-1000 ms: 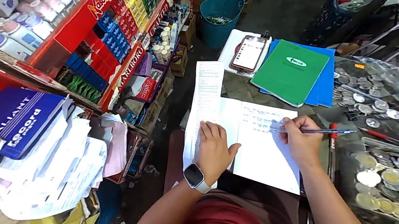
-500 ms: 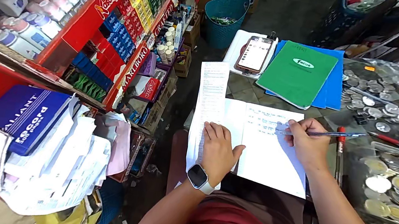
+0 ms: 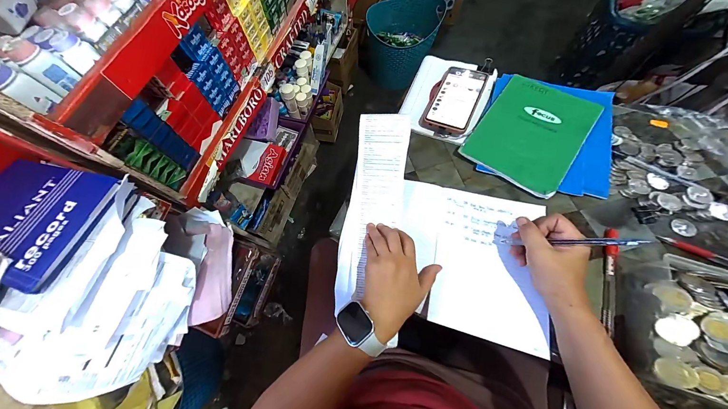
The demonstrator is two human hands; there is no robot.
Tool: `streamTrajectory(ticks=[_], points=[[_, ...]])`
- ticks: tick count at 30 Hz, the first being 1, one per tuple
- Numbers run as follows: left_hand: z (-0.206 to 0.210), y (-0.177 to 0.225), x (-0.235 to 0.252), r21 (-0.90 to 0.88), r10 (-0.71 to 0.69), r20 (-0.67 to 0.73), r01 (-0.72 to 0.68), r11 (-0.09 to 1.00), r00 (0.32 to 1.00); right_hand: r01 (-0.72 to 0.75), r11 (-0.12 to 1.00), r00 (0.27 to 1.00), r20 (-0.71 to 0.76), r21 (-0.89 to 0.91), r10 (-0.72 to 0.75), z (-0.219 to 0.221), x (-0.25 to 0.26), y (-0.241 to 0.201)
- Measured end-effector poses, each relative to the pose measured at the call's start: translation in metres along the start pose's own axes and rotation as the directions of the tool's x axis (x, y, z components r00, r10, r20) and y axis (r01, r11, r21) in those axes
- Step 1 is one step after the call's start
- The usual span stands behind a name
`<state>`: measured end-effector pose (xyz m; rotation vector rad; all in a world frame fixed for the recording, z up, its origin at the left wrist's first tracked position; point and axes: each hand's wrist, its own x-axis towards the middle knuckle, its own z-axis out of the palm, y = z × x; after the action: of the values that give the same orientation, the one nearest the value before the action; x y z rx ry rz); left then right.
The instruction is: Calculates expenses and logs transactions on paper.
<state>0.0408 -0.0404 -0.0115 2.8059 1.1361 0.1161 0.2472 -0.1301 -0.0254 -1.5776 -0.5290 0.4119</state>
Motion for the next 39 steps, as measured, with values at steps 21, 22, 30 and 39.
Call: streamTrajectory(ticks=[21,22,30,39], points=[[0.006,-0.006,-0.002,-0.009,0.028,-0.097,-0.029,1.000,0.995,-0.053,0.998,0.998,-0.032,0.045,0.054,0.004,-0.002,-0.007],[0.007,-0.007,-0.002,-0.012,0.029,-0.105,-0.030,0.999,0.994,-0.071,0.991,0.996,-0.048,0.112,0.077,0.002,-0.001,-0.008],[0.008,-0.011,-0.002,0.002,0.044,-0.127,-0.044,0.999,0.991,-0.137,0.864,0.964,-0.135,0.484,0.228,-0.001,0.006,-0.011],[0.007,-0.012,-0.003,0.011,0.041,-0.116,-0.040,0.999,0.992,-0.104,0.961,0.990,-0.065,0.255,0.125,0.002,0.001,-0.009]])
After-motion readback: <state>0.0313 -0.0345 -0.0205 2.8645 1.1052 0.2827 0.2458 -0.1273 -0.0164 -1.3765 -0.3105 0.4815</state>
